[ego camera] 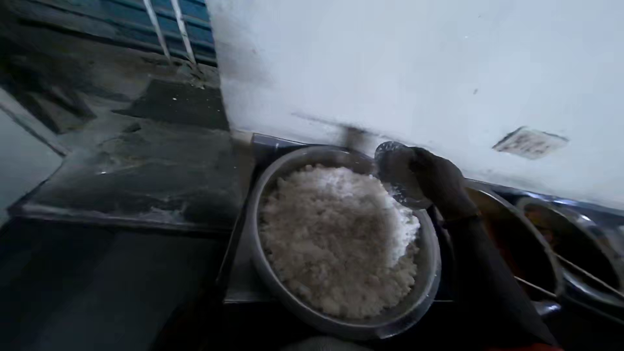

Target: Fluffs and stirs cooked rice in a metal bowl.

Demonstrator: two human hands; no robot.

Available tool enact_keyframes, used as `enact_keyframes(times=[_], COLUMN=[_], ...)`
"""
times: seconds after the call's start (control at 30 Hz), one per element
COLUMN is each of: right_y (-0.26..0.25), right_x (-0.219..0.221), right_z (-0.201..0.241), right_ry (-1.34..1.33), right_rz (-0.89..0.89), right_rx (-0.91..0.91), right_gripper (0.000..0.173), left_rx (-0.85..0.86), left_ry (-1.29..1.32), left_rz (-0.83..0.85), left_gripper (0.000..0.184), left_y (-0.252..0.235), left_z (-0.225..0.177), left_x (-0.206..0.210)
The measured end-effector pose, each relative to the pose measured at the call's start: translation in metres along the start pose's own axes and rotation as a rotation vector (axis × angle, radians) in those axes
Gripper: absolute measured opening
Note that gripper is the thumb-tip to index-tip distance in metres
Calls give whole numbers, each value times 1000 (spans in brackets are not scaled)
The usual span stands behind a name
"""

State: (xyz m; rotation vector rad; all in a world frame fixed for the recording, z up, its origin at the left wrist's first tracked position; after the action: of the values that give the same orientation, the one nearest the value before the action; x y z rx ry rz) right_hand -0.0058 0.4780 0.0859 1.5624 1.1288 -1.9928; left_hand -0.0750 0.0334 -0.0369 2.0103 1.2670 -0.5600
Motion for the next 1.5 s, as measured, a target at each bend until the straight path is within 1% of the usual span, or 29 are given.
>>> enact_keyframes(times=[0.03,0.07,0.1,0.13,0.2,0.23,0.3,0.37,0.4,0.43,0.5,0.53,0.6,0.67,0.8,0.87,0.93,1.03,1.13,1.23,1.33,1.4,1.47,1.5], right_y=[0,4,9,17,36,47,66,86,98,105,111,114,123,131,143,137,123,90,45,15,-2,-12,-21,-24], right_x=[4,8,11,17,31,40,59,89,100,105,107,107,105,104,88,76,64,41,19,-1,-12,-25,-32,-28], right_z=[-21,-40,-57,-74,-95,-98,-94,-100,-101,-96,-78,-75,-77,-82,-97,-99,-93,-68,-30,22,54,58,46,37], right_ry=[16,41,65,81,55,24,-31,-125,-170,-194,-200,-220,-336,-424,-561,-587,-619,-632,-490,-272,-196,-274,-438,-523], right_rz=[5,9,10,8,8,37,134,253,294,304,297,275,202,144,69,72,53,11,-18,17,10,-74,-136,-130], right_rx=[57,100,142,178,246,275,319,399,434,429,342,341,430,494,632,657,605,482,332,150,59,30,71,104], right_gripper=[36,36,36,36,39,41,41,43,42,39,41,44,52,54,40,41,42,40,34,35,42,42,40,39], left_rx=[429,447,371,310,256,257,267,279,282,287,293,295,301,306,273,282,287,239,244,257,224,229,205,197], left_ry=[167,306,394,455,534,539,561,599,596,575,519,506,519,523,496,519,544,549,549,502,502,487,475,485], left_rz=[-174,-251,-281,-291,-287,-282,-274,-259,-262,-273,-307,-310,-315,-316,-304,-306,-299,-296,-304,-308,-305,-307,-319,-319], left_gripper=[30,37,43,46,58,63,61,61,61,60,58,57,56,56,55,55,56,55,53,53,52,52,51,51], left_y=[-37,-68,-88,-99,-107,-107,-104,-101,-100,-101,-102,-103,-105,-105,-103,-104,-104,-105,-105,-104,-106,-110,-112,-112], left_z=[23,38,38,27,-3,-13,-23,-24,-23,-23,-21,-21,-19,-18,-21,-19,-18,-16,-15,-17,-14,-9,-6,-7], left_x=[1,6,11,19,36,45,56,59,59,58,56,56,57,58,54,54,55,56,56,53,55,57,58,58])
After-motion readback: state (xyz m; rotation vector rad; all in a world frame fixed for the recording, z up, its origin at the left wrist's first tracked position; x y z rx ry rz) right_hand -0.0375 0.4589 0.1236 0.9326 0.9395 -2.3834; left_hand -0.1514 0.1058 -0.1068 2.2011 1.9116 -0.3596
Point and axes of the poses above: each hand's wrist, its own y-axis away from the middle knuckle, its own x-axis out of the palm, z = x × y, the point moved 9 cm from there along -y, towards the middle knuckle, and after that the axes turned 8 degrees about -z, right-handed, at the moved point
